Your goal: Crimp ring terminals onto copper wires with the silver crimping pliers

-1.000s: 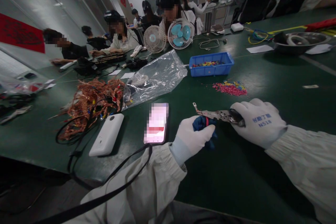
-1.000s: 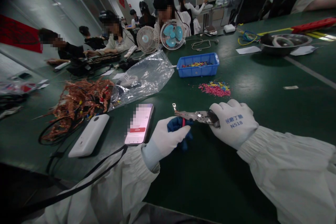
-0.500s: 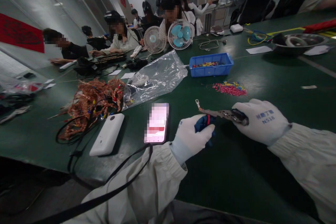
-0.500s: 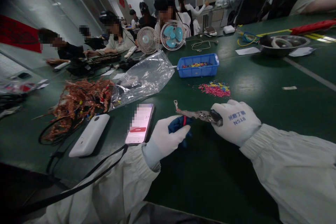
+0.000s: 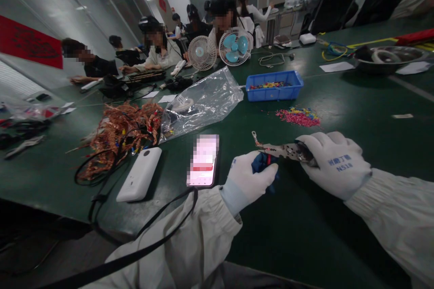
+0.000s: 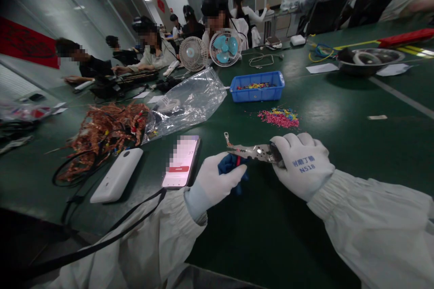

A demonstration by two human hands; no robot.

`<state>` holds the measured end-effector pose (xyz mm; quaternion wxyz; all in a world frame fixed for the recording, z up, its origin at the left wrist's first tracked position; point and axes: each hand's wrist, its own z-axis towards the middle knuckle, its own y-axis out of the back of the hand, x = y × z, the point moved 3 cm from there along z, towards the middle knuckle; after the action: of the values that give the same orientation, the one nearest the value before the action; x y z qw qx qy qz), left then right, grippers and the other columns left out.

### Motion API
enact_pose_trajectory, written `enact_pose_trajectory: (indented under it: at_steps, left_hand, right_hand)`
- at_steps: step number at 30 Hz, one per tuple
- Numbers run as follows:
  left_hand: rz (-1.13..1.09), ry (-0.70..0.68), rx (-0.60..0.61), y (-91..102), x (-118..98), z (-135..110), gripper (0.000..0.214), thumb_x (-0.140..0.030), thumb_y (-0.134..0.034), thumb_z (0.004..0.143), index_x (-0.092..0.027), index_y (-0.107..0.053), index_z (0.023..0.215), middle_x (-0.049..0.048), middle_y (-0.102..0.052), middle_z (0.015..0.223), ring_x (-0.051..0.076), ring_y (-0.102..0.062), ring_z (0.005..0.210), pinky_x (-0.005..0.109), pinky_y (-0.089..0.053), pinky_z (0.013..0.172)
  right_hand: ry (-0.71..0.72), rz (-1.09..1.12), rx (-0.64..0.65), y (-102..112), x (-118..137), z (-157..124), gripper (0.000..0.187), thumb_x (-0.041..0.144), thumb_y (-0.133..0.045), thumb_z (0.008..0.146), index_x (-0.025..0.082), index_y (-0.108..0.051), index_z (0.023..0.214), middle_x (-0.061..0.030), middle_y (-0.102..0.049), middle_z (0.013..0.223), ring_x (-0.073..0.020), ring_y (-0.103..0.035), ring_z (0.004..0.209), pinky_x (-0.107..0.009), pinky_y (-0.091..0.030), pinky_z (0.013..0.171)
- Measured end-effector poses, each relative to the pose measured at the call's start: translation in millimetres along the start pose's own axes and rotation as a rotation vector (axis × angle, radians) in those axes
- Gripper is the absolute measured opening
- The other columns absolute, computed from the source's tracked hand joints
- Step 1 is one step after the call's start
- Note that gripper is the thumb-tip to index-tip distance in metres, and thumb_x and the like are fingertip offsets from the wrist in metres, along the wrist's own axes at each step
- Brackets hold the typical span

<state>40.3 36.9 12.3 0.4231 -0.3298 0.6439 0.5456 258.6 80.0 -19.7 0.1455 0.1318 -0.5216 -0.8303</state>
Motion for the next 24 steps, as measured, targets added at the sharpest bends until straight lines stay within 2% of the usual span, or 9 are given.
enact_pose_trajectory:
  at_steps: [7, 12, 15, 20, 24]
  left_hand:
    - [0.010, 0.021, -0.048, -0.8, -1, 0, 0.018, -0.033, -0.070, 0.094, -0.017, -0.076, 0.093, 0.0061, -0.080, 0.098, 0.021, -0.075, 0.089, 0.035, -0.059, 0.087]
    - [-0.002, 0.013, -0.087, -0.4, -2, 0, 0.014, -0.031, -0.070, 0.092, -0.018, -0.076, 0.092, 0.0050, -0.079, 0.095, 0.021, -0.075, 0.088, 0.034, -0.058, 0.088]
    - [-0.006, 0.017, -0.082, -0.4, -1, 1, 0.014, -0.031, -0.070, 0.092, -0.019, -0.074, 0.087, 0.0034, -0.077, 0.088, 0.020, -0.073, 0.083, 0.033, -0.058, 0.084]
    - [0.003, 0.006, -0.056, -1.2, 0, 0, 0.019, -0.033, -0.069, 0.093, -0.018, -0.072, 0.083, 0.0031, -0.075, 0.086, 0.019, -0.071, 0.080, 0.032, -0.057, 0.080]
    - [-0.011, -0.019, -0.062, -1.8, 0, 0, 0.017, -0.031, -0.069, 0.093, -0.018, -0.072, 0.082, 0.0022, -0.074, 0.084, 0.018, -0.070, 0.079, 0.031, -0.056, 0.080]
  right_hand:
    - [-0.003, -0.059, 0.024, 5, 8, 0, 0.033, 0.041, -0.048, 0.092, 0.021, -0.069, 0.108, -0.0138, -0.072, 0.100, -0.0316, -0.057, 0.089, -0.043, -0.036, 0.071]
    - [0.000, -0.085, 0.047, 4, 8, 3, 0.029, 0.042, -0.049, 0.091, 0.022, -0.068, 0.100, -0.0120, -0.070, 0.090, -0.0282, -0.056, 0.084, -0.041, -0.033, 0.069]
    - [-0.002, -0.055, 0.100, 1, 4, 9, 0.026, 0.042, -0.049, 0.089, 0.024, -0.067, 0.093, -0.0102, -0.070, 0.085, -0.0268, -0.056, 0.080, -0.040, -0.032, 0.068]
    - [0.002, 0.036, 0.222, 6, -2, 18, 0.022, 0.041, -0.049, 0.088, 0.026, -0.065, 0.084, -0.0086, -0.069, 0.075, -0.0255, -0.055, 0.074, -0.041, -0.033, 0.068]
    - [-0.014, 0.047, 0.254, 11, 0, 17, 0.025, 0.037, -0.046, 0.093, 0.023, -0.067, 0.090, -0.0121, -0.073, 0.086, -0.0268, -0.058, 0.081, -0.043, -0.037, 0.072]
